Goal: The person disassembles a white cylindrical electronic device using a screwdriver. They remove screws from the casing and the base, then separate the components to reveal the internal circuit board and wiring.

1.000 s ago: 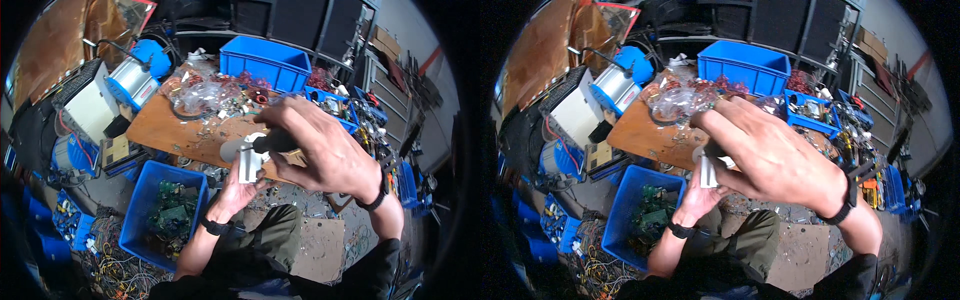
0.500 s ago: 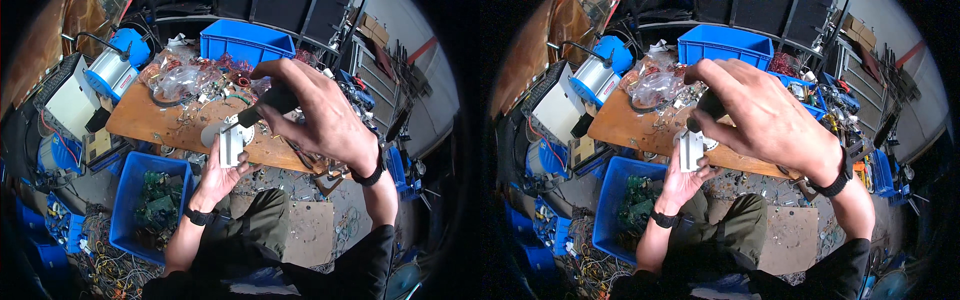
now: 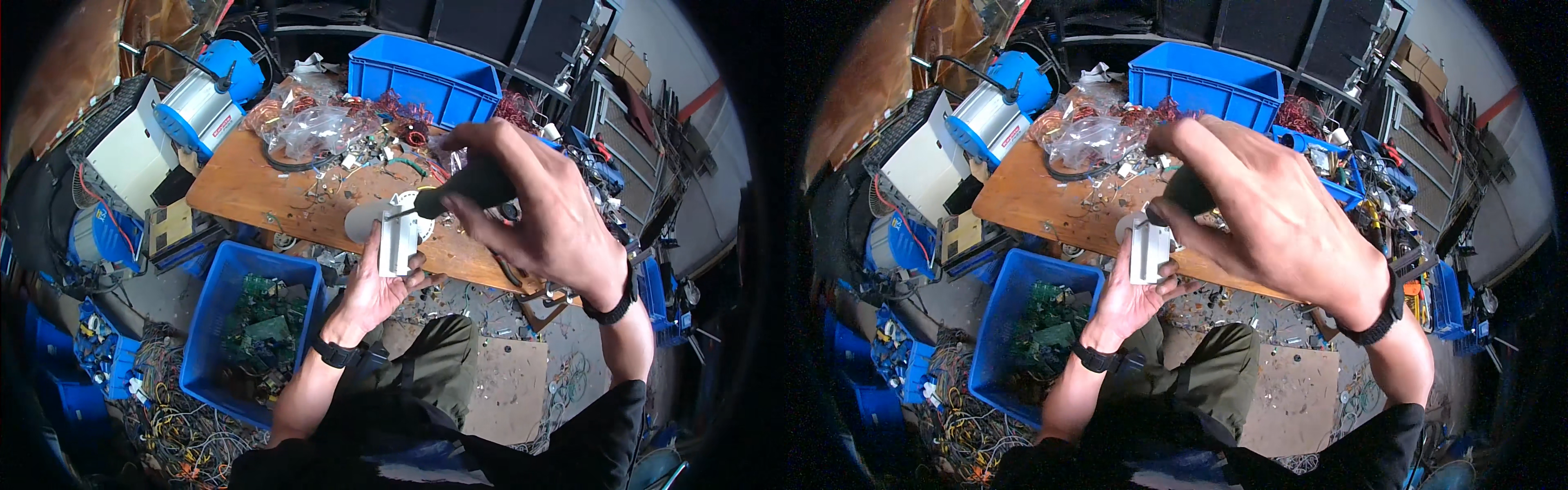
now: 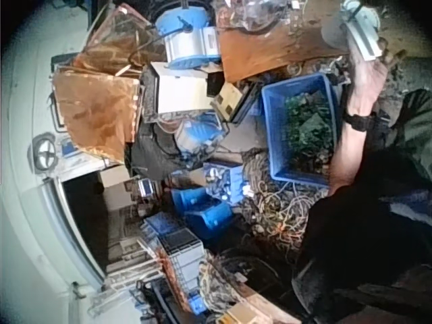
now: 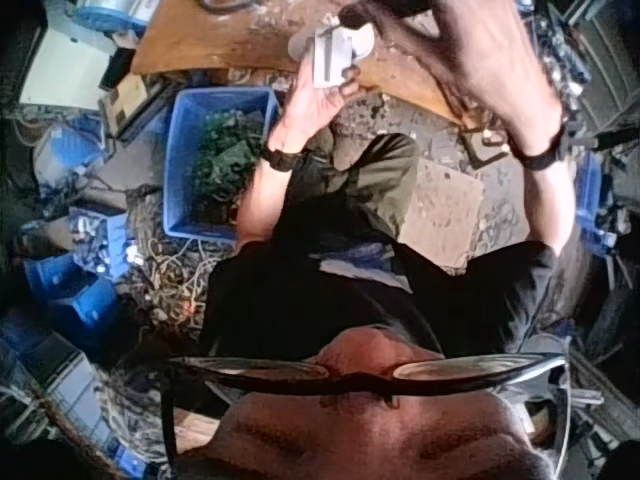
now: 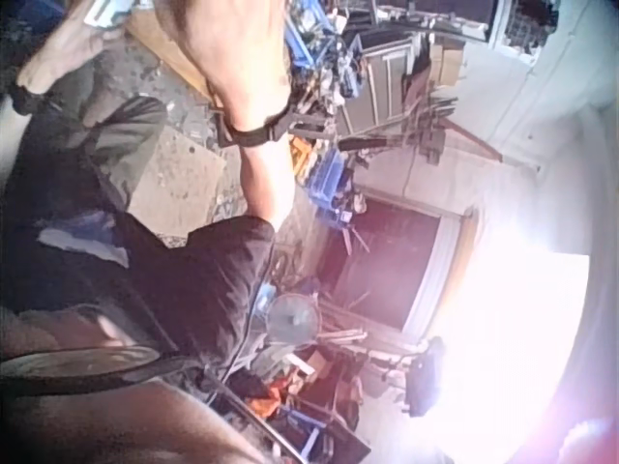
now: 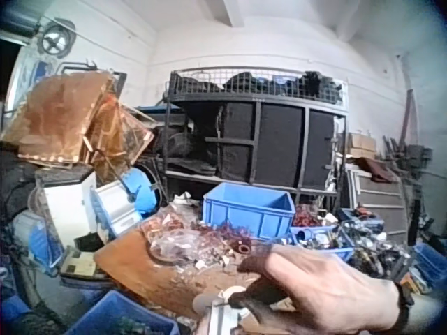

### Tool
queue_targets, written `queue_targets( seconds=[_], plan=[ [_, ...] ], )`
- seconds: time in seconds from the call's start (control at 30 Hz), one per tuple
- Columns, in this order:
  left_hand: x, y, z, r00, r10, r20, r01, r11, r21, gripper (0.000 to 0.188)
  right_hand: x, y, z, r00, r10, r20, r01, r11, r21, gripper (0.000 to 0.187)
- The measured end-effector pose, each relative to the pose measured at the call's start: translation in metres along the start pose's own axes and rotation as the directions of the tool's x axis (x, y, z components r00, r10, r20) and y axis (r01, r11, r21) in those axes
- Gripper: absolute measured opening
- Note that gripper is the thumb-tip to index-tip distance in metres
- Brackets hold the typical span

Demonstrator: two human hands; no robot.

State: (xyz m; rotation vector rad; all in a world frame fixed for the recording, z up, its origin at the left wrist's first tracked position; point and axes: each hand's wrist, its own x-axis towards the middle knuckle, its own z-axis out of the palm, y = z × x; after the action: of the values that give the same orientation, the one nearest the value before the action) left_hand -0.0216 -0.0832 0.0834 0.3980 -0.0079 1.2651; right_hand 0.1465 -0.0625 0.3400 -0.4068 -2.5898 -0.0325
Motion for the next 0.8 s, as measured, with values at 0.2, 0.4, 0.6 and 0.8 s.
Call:
queue_targets(
  seconds=[0.2,0.4,0.6,0.8],
  plan=[
    [-0.003,0.002,0.014,0.987,0.038,-0.157,-0.023,0.996,0.091,0.061,-0.001,-0.005,0.003,1.0,-0.029,-0.002,0.029,0.998,-0.056,0.055],
    [-0.002,0.002,0.02,0.982,0.044,-0.184,-0.027,0.995,0.095,0.063,-0.001,-0.01,0.0,1.0,-0.016,0.016,0.017,0.997,-0.07,0.058],
    [-0.001,0.0,0.012,0.99,0.012,-0.139,-0.004,0.998,0.055,0.063,-0.002,-0.003,0.006,0.998,-0.027,-0.06,0.026,1.0,-0.012,0.059],
    [-0.001,0.0,0.006,0.999,0.02,-0.045,-0.019,0.999,0.027,0.06,-0.004,-0.001,0.004,0.999,-0.039,-0.017,0.04,0.999,0.018,0.061]
  ],
)
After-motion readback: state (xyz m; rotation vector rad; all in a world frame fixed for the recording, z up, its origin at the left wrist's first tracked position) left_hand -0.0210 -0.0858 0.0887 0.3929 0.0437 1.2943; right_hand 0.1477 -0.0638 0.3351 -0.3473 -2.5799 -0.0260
